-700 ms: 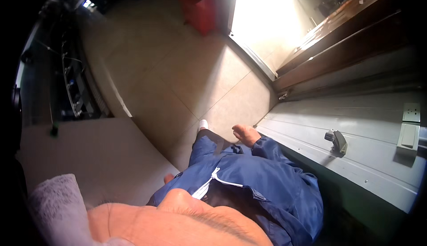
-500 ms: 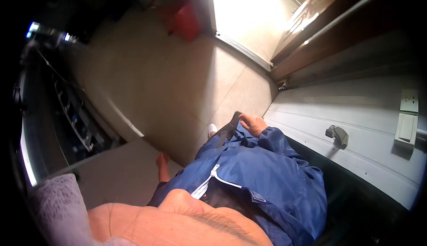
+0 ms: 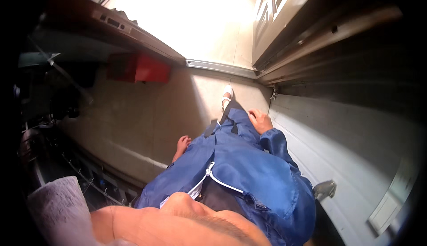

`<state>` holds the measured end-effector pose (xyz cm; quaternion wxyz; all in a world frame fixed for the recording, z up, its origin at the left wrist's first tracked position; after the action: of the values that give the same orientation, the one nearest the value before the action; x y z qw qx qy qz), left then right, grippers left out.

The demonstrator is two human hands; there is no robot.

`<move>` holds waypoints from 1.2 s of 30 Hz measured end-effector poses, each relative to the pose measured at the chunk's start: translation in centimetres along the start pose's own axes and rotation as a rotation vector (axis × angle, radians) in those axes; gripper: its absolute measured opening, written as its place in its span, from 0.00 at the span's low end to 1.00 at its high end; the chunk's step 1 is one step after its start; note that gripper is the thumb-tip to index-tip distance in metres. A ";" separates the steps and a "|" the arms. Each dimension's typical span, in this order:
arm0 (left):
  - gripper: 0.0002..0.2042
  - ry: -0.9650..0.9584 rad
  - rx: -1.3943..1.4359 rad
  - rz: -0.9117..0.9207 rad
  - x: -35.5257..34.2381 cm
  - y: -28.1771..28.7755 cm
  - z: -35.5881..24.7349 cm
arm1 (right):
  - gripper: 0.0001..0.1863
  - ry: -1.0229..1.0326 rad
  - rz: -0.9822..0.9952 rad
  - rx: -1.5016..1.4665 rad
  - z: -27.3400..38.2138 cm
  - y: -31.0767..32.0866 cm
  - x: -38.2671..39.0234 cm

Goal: The person walks into a storage area and begins assembling and sealing cardboard boxes. They use a handheld tape dispenser to apply tape to the flaps of multiple boxes, folding them closed and securing them one by one.

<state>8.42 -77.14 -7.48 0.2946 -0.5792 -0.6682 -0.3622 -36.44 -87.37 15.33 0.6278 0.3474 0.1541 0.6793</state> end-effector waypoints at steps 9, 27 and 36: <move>0.13 -0.504 -0.484 -0.119 0.5 -4.8 -21.9 | 0.12 -0.031 0.081 -0.182 2.8 3.4 -14.3; 0.14 -0.518 -0.707 -0.160 -27.6 -11.6 -56.5 | 0.13 0.012 0.034 -0.040 11.6 8.6 -52.7; 0.16 -0.436 -0.480 -0.027 -42.1 -11.7 -78.1 | 0.13 -0.153 0.086 0.061 7.9 11.7 -76.0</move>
<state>1.41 -165.98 0.67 -0.0054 -0.6871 -0.6188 -0.3807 -42.12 -164.08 7.32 0.5970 0.4238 0.1113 0.6720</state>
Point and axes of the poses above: each hand's wrist, its own x-axis away from the middle knuckle, its own y-axis out of the back of the hand, z = x × y, the point moved 10 cm from there along -x, towards the middle knuckle
